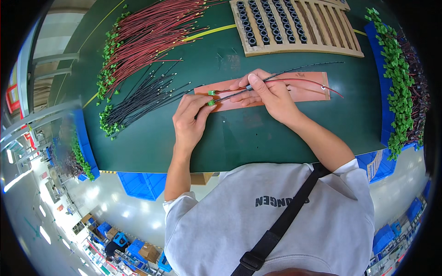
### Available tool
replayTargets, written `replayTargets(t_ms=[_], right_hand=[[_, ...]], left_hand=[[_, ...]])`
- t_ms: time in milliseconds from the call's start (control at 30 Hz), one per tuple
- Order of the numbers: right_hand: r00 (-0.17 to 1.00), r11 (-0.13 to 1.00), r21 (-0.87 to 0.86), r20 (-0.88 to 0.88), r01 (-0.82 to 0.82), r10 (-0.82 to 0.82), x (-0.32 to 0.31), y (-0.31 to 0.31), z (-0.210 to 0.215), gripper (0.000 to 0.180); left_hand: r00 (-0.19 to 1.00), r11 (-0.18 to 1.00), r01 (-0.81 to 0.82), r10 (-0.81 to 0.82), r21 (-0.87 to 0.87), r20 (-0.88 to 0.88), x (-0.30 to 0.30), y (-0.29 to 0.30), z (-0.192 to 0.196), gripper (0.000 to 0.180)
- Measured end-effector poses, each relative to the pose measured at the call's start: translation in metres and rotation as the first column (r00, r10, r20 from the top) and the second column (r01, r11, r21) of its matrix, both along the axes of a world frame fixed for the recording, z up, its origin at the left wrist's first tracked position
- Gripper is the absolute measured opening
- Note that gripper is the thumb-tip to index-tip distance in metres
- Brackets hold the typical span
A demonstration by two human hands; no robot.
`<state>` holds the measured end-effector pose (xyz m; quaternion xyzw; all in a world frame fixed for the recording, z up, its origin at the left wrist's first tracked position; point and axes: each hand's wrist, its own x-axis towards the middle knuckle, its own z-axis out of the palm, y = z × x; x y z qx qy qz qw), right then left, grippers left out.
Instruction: The person assembles wire harnesses by inserting a green connector into a black cylindrical component and securing it with a crimping tool. They repeat this process for multiple wires, placing the finished units into a blue bin.
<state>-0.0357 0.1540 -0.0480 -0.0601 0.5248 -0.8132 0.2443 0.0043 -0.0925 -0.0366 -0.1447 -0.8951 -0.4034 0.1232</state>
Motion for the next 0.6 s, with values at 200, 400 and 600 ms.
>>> replayTargets(t_ms=[200, 400, 600], right_hand=[[0.998, 1.000, 0.014, -0.060, -0.010, 0.011, -0.002, 0.002, -0.004, 0.037], [0.992, 0.999, 0.029, -0.126, -0.026, 0.030, 0.000, 0.001, -0.009, 0.034], [0.981, 0.998, -0.013, -0.187, -0.063, 0.060, -0.003, 0.007, -0.012, 0.027]], left_hand=[[0.995, 0.991, 0.043, -0.054, -0.130, -0.087, -0.009, 0.006, 0.014, 0.019], [0.978, 0.951, 0.169, -0.193, -0.258, -0.073, -0.016, 0.000, 0.008, 0.027], [0.997, 0.997, 0.016, -0.021, 0.069, 0.080, -0.006, 0.003, -0.007, 0.049]])
